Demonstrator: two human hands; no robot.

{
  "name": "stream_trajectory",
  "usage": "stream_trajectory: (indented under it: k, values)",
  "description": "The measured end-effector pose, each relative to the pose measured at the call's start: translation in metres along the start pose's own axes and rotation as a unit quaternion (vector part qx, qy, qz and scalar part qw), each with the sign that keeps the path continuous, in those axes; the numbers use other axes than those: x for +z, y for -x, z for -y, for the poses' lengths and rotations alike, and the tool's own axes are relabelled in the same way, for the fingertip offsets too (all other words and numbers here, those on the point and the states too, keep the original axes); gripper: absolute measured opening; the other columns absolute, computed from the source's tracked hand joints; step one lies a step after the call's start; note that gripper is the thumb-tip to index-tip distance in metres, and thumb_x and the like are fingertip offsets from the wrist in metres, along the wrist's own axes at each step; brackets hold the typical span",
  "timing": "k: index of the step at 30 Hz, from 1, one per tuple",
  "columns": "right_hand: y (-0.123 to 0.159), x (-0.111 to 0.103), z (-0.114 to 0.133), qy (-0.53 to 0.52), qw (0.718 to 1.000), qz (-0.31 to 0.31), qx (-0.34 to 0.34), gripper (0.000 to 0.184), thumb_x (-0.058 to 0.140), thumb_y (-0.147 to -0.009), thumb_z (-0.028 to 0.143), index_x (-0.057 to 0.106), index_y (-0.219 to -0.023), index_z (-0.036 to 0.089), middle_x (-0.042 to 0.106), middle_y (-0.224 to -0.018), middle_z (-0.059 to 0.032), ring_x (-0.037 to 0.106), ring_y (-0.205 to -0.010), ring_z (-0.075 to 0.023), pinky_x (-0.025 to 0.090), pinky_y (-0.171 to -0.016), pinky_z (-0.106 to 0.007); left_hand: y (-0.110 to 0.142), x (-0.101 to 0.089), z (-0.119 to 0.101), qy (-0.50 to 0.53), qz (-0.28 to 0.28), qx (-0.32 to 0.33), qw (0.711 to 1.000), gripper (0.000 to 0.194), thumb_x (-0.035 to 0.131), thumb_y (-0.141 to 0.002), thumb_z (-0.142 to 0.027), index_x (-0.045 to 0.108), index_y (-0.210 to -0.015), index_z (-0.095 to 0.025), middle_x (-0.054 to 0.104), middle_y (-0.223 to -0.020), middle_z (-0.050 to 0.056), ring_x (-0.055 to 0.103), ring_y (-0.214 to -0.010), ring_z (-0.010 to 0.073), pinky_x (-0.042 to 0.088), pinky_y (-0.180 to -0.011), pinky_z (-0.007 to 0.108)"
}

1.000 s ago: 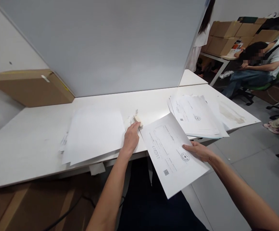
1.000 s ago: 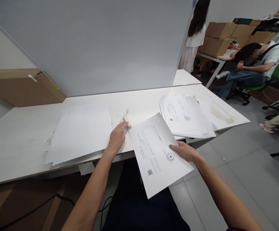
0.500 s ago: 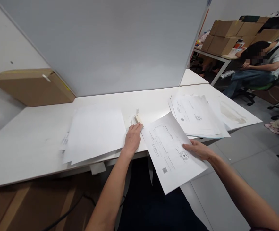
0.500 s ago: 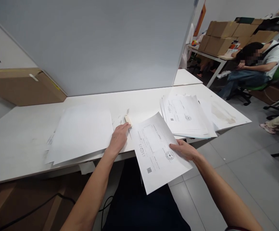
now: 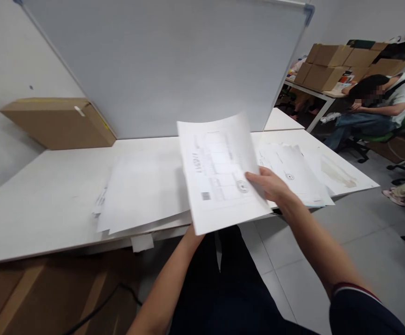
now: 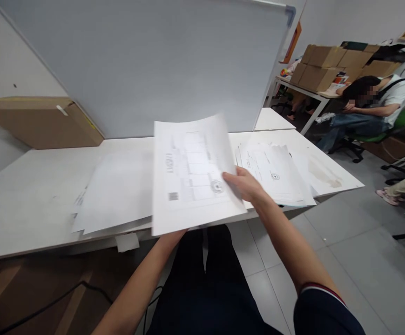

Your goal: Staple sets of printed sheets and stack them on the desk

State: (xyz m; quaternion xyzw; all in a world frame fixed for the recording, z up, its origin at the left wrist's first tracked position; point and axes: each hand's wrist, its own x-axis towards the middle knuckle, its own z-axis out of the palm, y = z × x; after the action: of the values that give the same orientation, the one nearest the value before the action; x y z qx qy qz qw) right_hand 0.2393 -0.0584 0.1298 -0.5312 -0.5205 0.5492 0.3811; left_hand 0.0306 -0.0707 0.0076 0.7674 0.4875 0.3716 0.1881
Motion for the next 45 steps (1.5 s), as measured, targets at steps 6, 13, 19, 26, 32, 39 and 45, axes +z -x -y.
stream_trajectory:
  k: [6, 13, 19, 26, 32, 39, 45]
  values:
    - [-0.071, 0.121, 0.008, 0.051, 0.995, 0.089, -0.007, 0.027, 0.049, -0.085, 0.025, 0.059, -0.108, 0.015, 0.069, -0.105, -0.0058, 0.065, -0.090, -0.0188, 0.053, -0.076, -0.029, -0.004, 0.005, 0.008, -0.115, 0.034, 0.005, 0.993, 0.029, 0.045, -0.074, -0.001, 0.066, -0.091, -0.012, 0.071, -0.087, 0.014, 0.066, -0.094, 0.0269, 0.052, -0.085, 0.044]
    - [-0.112, 0.188, 0.000, 0.136, 0.985, 0.105, -0.007, 0.024, 0.044, -0.090, 0.023, 0.053, -0.110, 0.012, 0.070, -0.101, -0.0005, 0.064, -0.081, -0.0109, 0.050, -0.067, -0.020, 0.000, 0.003, 0.012, -0.058, 0.037, 0.021, 0.997, 0.049, 0.043, -0.066, -0.001, 0.057, -0.110, -0.015, 0.065, -0.109, 0.014, 0.060, -0.107, 0.0266, 0.051, -0.091, 0.039]
    - [-0.104, 0.183, 0.010, 0.240, 0.963, 0.112, -0.043, 0.042, 0.040, -0.092, 0.045, 0.053, -0.113, 0.011, 0.070, -0.095, -0.0047, 0.062, -0.072, -0.0129, 0.049, -0.063, -0.024, -0.001, 0.000, 0.009, -0.050, 0.046, 0.031, 0.997, 0.047, 0.041, -0.070, 0.000, 0.056, -0.113, -0.013, 0.063, -0.112, 0.014, 0.057, -0.111, 0.0278, 0.051, -0.091, 0.041]
    - [-0.069, 0.070, -0.002, 0.359, 0.925, -0.065, -0.103, 0.032, 0.047, -0.088, 0.034, 0.058, -0.111, 0.013, 0.064, -0.110, -0.0114, 0.057, -0.100, -0.0203, 0.042, -0.086, -0.030, 0.000, 0.005, 0.012, -0.089, -0.007, 0.110, 0.990, 0.044, 0.036, -0.079, 0.002, 0.056, -0.116, -0.013, 0.060, -0.117, 0.013, 0.053, -0.116, 0.0216, 0.045, -0.101, 0.037]
    - [-0.057, -0.036, -0.051, 0.540, 0.762, -0.349, 0.082, 0.046, 0.052, -0.085, 0.036, 0.049, -0.118, 0.004, 0.051, -0.120, -0.0239, 0.047, -0.111, -0.0338, 0.039, -0.085, -0.038, 0.000, 0.006, 0.014, -0.110, -0.031, 0.130, 0.985, 0.042, 0.037, -0.080, 0.001, 0.057, -0.115, -0.011, 0.061, -0.114, 0.013, 0.054, -0.113, 0.0208, 0.046, -0.101, 0.036]
    - [-0.067, -0.044, -0.068, 0.583, 0.754, -0.255, 0.161, 0.034, 0.049, -0.086, 0.029, 0.061, -0.105, 0.003, 0.063, -0.098, -0.0233, 0.059, -0.097, -0.0310, 0.043, -0.080, -0.036, 0.001, 0.007, 0.014, -0.112, -0.052, 0.139, 0.983, 0.037, 0.038, -0.083, -0.002, 0.058, -0.112, -0.011, 0.062, -0.112, 0.013, 0.056, -0.110, 0.0205, 0.048, -0.099, 0.036]
    - [-0.066, -0.058, -0.059, 0.580, 0.761, -0.246, 0.151, 0.022, 0.053, -0.078, 0.013, 0.069, -0.089, 0.004, 0.067, -0.087, -0.0231, 0.064, -0.085, -0.0288, 0.043, -0.070, -0.031, 0.000, 0.006, 0.014, -0.107, -0.049, 0.136, 0.984, 0.037, 0.039, -0.082, -0.001, 0.059, -0.112, -0.010, 0.062, -0.111, 0.013, 0.057, -0.109, 0.0202, 0.048, -0.098, 0.035]
